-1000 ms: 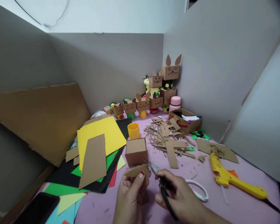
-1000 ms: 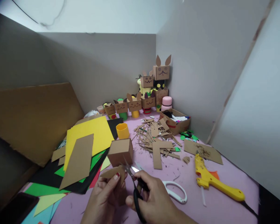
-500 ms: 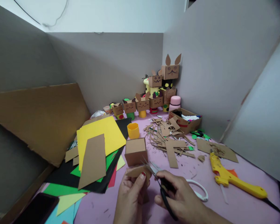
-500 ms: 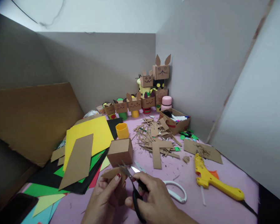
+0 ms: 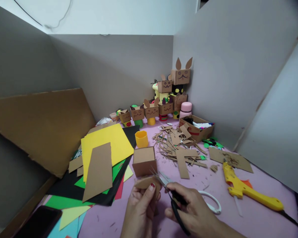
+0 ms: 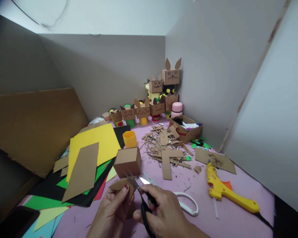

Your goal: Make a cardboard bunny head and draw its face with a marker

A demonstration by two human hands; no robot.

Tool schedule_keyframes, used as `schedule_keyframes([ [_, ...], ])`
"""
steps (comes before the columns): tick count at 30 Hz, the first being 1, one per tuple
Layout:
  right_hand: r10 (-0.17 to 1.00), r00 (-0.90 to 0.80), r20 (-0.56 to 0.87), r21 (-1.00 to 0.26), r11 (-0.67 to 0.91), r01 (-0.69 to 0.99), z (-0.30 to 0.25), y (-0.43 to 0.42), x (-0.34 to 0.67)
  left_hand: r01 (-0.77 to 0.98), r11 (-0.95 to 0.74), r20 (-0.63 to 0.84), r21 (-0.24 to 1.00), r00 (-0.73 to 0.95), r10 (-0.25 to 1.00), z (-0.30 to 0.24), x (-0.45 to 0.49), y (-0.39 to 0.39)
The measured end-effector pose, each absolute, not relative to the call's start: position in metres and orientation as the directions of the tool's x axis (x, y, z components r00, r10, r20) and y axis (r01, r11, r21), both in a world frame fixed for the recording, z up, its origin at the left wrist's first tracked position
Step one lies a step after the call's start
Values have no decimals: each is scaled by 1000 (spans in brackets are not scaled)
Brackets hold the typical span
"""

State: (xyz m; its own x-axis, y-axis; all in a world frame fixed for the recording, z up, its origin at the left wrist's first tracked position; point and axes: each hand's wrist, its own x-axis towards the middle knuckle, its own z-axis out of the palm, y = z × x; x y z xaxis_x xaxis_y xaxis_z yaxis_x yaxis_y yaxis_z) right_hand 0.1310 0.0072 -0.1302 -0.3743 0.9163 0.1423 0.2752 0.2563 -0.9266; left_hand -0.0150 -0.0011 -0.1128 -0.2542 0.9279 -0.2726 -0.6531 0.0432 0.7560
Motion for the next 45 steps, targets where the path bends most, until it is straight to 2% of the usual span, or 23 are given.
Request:
schedule_keyframes([
  [10,901,-381,207,-878,343,335,-127,6,131,-649,44,-256,759,-236,937,-110,-16,-1],
  [22,903,-397,167,-865,328,381,-123,8,137,-614,68,-213,786,-167,963,-104,-19,1],
  [29,893,-418,165,-871,330,363,-121,7,137,-558,77,-162,826,-103,981,-103,-23,3],
  [34,887,-429,168,-901,315,299,-123,11,140,-567,79,-191,820,-140,972,-106,-25,6],
  [39,929,-345,135,-956,214,201,-127,16,141,-561,91,-225,823,-175,959,-111,-27,8],
  [45,913,-392,109,-950,212,229,-126,19,142,-535,61,-195,843,-199,960,-109,-28,8],
])
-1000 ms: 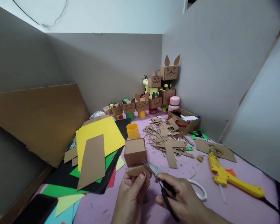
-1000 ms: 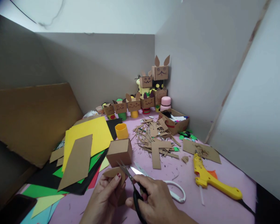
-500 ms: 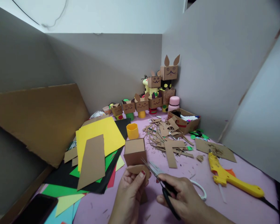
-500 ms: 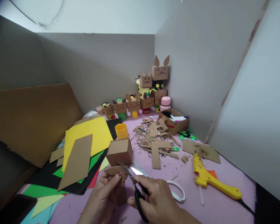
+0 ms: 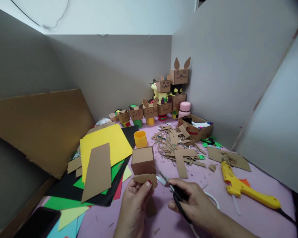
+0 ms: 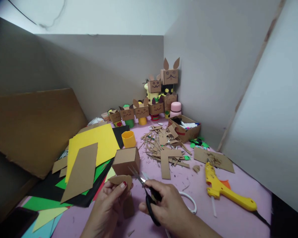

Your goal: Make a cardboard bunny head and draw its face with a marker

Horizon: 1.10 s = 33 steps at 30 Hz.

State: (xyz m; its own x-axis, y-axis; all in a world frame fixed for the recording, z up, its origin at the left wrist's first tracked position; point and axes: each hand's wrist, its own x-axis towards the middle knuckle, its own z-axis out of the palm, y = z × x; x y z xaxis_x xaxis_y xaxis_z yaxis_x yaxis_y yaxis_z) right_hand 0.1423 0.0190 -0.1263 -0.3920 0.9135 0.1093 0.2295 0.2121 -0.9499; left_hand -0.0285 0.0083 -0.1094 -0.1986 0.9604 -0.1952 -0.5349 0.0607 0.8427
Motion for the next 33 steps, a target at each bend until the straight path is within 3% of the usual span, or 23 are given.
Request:
schedule_keyframes([
  [12,908,-402,121,-897,273,349,-121,15,141,-510,59,-175,858,-182,968,-108,-26,5],
  [33,894,-420,154,-855,333,396,-122,12,143,-543,87,-194,835,-142,971,-107,-25,5],
])
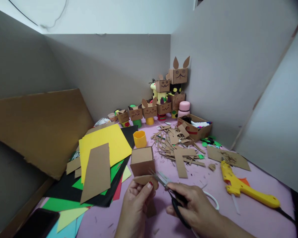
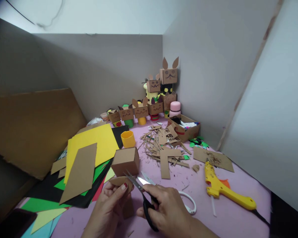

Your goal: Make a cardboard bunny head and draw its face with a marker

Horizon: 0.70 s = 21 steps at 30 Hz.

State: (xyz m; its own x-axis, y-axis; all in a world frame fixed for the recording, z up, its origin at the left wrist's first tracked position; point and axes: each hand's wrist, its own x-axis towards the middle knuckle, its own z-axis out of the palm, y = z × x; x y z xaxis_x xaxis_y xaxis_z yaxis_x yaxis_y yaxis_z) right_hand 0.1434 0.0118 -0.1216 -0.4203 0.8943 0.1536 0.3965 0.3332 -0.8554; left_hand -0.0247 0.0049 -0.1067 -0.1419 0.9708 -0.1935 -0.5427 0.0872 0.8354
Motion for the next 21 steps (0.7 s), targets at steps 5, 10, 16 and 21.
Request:
schedule_keyframes([
  [5,900,-404,166,-874,324,363,-122,14,146,-547,100,-230,831,-174,958,-105,-24,4],
  [10,942,-302,147,-903,252,347,-127,22,148,-542,95,-237,835,-199,951,-106,-26,5],
  [16,942,-306,140,-898,251,363,-125,24,147,-518,85,-221,851,-206,953,-107,-27,6],
  [21,971,-190,147,-823,227,521,-121,32,156,-486,93,-214,869,-200,956,-106,-26,8],
])
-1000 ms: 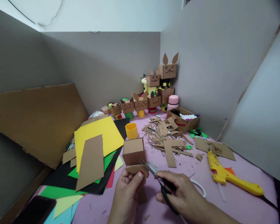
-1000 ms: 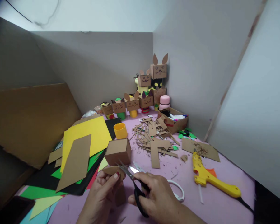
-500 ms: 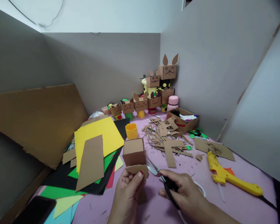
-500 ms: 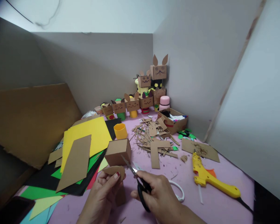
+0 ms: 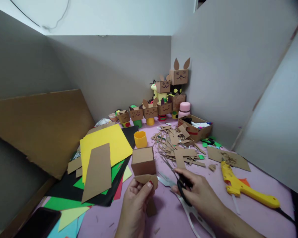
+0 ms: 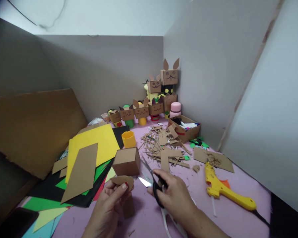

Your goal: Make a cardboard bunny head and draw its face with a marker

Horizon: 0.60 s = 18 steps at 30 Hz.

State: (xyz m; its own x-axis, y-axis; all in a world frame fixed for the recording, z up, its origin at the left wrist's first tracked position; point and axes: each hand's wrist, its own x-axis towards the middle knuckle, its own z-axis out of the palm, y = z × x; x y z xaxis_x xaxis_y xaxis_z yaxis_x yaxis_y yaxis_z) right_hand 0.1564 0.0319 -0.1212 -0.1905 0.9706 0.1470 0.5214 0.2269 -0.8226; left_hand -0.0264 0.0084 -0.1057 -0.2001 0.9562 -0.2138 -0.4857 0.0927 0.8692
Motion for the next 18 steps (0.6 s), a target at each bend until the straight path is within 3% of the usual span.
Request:
schedule_keyframes([
  [4,975,-59,212,-546,168,821,-123,47,171,-442,89,-188,893,-186,964,-104,-26,8],
  [8,978,-57,202,-362,129,923,-127,58,183,-397,69,-145,915,-163,976,-106,-28,8],
  [13,970,-46,240,-421,147,895,-127,62,188,-341,45,-95,939,-130,987,-109,-31,13],
  [18,954,-135,269,-681,287,673,-113,49,167,-246,13,-35,969,-87,996,-102,-29,12],
])
